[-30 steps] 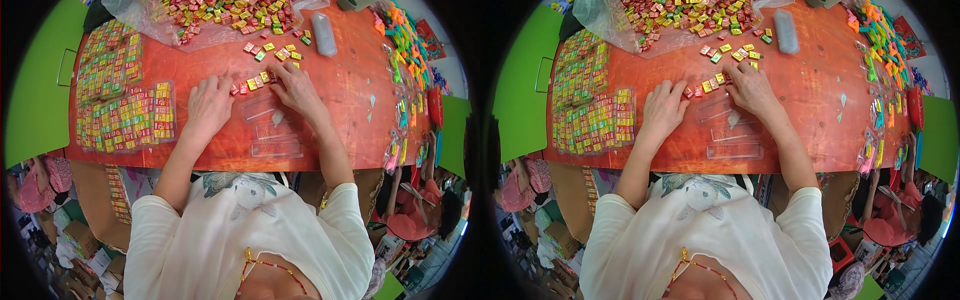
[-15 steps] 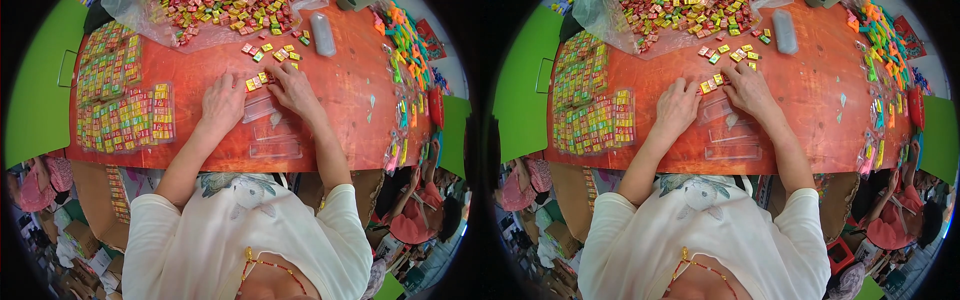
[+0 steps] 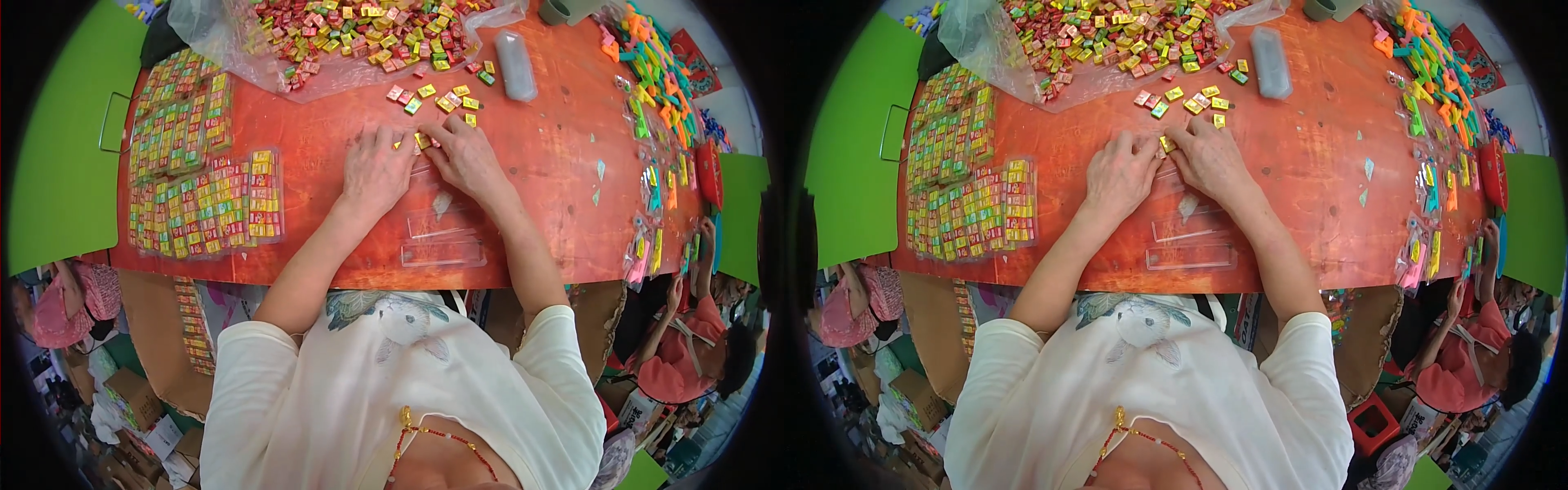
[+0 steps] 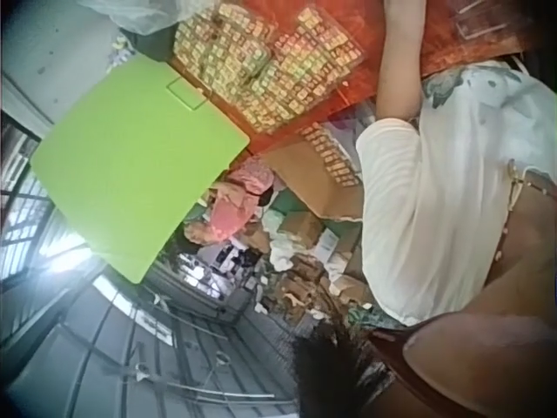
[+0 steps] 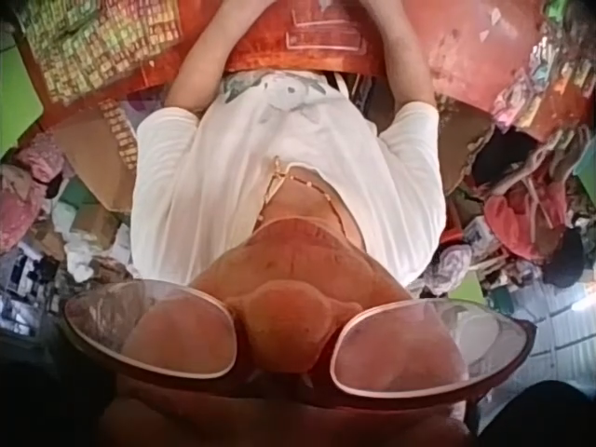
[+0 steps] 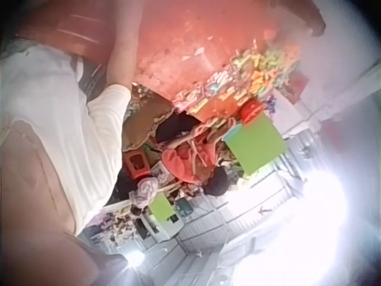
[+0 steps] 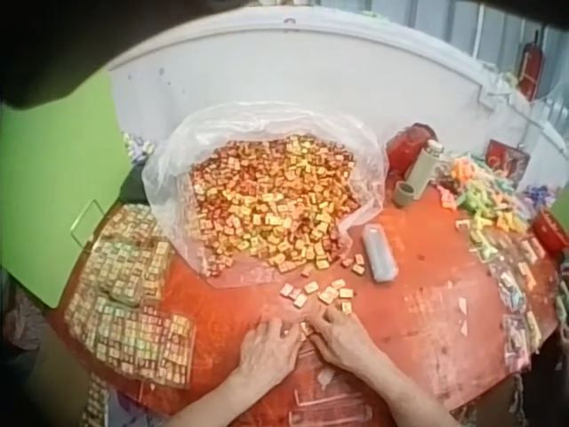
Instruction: Packing small colorful toy tiles into plastic trays and organizing them into a cardboard shipping box.
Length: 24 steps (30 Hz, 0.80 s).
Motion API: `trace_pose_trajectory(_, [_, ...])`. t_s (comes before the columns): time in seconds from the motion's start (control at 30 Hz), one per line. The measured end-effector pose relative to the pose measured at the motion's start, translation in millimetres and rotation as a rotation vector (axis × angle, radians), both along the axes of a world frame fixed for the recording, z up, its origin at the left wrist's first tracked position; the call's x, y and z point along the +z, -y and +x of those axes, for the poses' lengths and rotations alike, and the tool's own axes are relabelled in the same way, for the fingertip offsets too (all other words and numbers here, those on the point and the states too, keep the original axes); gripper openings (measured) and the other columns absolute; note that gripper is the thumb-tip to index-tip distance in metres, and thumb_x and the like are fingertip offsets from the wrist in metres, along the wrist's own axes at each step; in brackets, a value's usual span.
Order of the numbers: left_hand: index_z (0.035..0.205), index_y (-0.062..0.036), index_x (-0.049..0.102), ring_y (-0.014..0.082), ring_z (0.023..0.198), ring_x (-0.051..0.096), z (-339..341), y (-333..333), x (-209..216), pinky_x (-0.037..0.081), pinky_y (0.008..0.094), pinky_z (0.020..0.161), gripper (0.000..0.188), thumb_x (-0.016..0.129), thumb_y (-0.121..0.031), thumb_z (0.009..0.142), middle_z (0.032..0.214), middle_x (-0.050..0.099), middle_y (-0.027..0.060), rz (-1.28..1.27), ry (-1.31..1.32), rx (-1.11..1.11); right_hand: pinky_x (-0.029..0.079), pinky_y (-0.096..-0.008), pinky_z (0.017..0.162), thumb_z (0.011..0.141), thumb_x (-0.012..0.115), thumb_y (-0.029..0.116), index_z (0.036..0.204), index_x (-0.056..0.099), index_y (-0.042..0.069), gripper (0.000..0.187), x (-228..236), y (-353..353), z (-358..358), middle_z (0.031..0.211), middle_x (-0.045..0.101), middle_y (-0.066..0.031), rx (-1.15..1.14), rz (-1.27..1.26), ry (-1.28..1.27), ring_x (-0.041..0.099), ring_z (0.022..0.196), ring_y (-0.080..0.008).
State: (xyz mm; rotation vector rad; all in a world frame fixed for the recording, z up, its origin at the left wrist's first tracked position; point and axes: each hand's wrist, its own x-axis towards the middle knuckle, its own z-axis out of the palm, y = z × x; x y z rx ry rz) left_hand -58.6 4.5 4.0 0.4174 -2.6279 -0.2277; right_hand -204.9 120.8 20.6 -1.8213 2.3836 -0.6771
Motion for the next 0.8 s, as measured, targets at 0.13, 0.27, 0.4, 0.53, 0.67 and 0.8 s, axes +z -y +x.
trace_pose_trajectory(0.13, [0.11, -0.0141, 0.067, 0.0288, 0.077, 0.062, 7.3, 9.8, -2.7, 0.051, 0.042, 0.063, 0.026, 0.069, -0.025, 0.087, 0.09, 0.054, 0.0106, -0.017, 0.055, 0.0, 0.048, -0.0432, 0.073, 0.085, 0.068, 0.012, 0.11, 0.065, 0.006, 0.027, -10.7, 5.2, 9.9, 0.087, 0.057, -0.0152, -0.002, -0.082, -0.03, 0.059, 0.085, -0.033])
trace_pose_trajectory(0.27, [0.107, -0.0143, 0.067, 0.0279, 0.078, 0.062, 15.6, 23.7, 1.6, 0.051, 0.0415, 0.063, 0.022, 0.069, -0.026, 0.088, 0.088, 0.053, 0.0099, -0.061, 0.014, 0.014, 0.05, -0.0431, 0.073, 0.086, 0.068, 0.015, 0.107, 0.065, 0.005, 0.024, -7.8, 15.6, 19.1, 0.087, 0.059, -0.0158, 0.045, -0.139, -0.11, 0.061, 0.084, -0.034])
trace_pose_trajectory(0.4, [0.106, -0.0144, 0.067, 0.0279, 0.078, 0.061, 15.7, 27.0, 3.8, 0.051, 0.0414, 0.064, 0.021, 0.069, -0.026, 0.088, 0.088, 0.053, 0.0097, -0.051, 0.027, 0.013, 0.052, -0.0478, 0.068, 0.088, 0.066, 0.022, 0.103, 0.065, 0.004, 0.023, -2.5, 36.8, 5.0, 0.086, 0.064, -0.0169, -0.15, -0.143, 0.014, 0.065, 0.078, -0.0372])
trace_pose_trajectory(0.53, [0.107, -0.0153, 0.067, 0.0276, 0.079, 0.061, 14.2, 25.3, 5.7, 0.051, 0.0413, 0.065, 0.022, 0.069, -0.027, 0.088, 0.088, 0.053, 0.0097, -0.035, 0.049, 0.012, 0.052, -0.0461, 0.07, 0.087, 0.068, 0.025, 0.099, 0.065, 0.006, 0.023, -9.0, 57.1, -15.3, 0.086, 0.062, -0.0146, -0.188, -0.045, -0.155, 0.064, 0.081, -0.0355])
trace_pose_trajectory(0.67, [0.107, -0.012, 0.067, 0.0291, 0.09, 0.062, 15.6, 24.2, 5.9, 0.053, 0.0423, 0.069, 0.027, 0.07, -0.027, 0.085, 0.1, 0.059, 0.0098, 0.007, 0.083, 0.019, 0.051, -0.0452, 0.073, 0.088, 0.066, 0.023, 0.1, 0.064, 0.008, 0.019, -10.0, 43.7, -22.4, 0.087, 0.06, -0.0133, -0.121, -0.057, -0.188, 0.064, 0.085, -0.0336])
trace_pose_trajectory(0.8, [0.109, -0.0166, 0.067, 0.0275, 0.079, 0.061, 15.7, 25.4, 1.9, 0.052, 0.0416, 0.066, 0.023, 0.068, -0.028, 0.089, 0.088, 0.053, 0.0097, -0.007, 0.033, 0.015, 0.05, -0.0451, 0.074, 0.09, 0.063, 0.015, 0.103, 0.064, 0.007, 0.015, -6.9, 21.7, -25.6, 0.09, 0.059, -0.014, -0.023, -0.037, -0.102, 0.063, 0.087, -0.0342])
